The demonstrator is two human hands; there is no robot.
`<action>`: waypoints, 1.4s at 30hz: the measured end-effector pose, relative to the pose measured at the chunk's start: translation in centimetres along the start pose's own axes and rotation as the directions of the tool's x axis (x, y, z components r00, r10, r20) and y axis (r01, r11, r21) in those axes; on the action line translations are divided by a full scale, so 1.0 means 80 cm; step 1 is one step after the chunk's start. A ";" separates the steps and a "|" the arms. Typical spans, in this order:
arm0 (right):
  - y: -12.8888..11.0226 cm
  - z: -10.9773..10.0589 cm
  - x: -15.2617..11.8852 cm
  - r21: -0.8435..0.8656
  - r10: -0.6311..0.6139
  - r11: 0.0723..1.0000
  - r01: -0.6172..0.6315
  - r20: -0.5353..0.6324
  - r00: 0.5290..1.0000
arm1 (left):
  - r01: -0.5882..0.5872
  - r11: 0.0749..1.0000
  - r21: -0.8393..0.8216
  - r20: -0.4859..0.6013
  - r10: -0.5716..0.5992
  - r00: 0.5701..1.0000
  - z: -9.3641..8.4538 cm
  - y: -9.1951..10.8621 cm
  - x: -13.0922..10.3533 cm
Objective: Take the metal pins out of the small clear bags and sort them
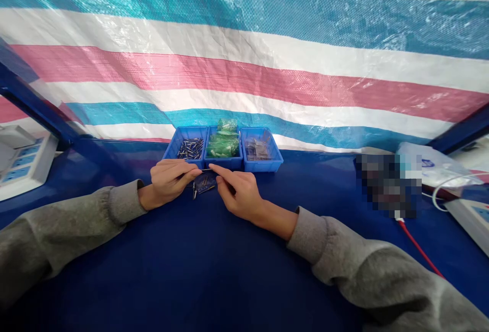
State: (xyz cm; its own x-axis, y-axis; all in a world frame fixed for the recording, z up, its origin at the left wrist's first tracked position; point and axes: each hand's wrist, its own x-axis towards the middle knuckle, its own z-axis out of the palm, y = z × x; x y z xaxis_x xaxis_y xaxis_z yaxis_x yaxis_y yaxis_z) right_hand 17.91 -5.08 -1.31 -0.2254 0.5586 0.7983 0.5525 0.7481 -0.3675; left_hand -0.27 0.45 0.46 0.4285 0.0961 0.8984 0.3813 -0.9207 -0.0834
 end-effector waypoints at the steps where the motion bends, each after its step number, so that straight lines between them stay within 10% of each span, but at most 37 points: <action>1: 0.000 0.000 0.000 0.001 0.000 1.000 0.000 -0.002 1.000 | -0.001 1.000 0.001 0.001 0.001 1.000 0.000 0.000 0.000; 42: 0.001 0.002 0.000 0.023 -0.012 1.000 0.013 -0.017 1.000 | 0.010 1.000 0.000 0.006 -0.010 1.000 0.000 0.000 0.000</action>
State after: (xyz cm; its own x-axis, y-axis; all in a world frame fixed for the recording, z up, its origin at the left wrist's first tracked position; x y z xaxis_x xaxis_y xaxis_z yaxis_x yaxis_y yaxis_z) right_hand 17.83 -4.99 -1.38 -0.2184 0.5433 0.8106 0.5307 0.7633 -0.3685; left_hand -0.30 0.41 0.44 0.4296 0.1072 0.8967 0.3853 -0.9198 -0.0746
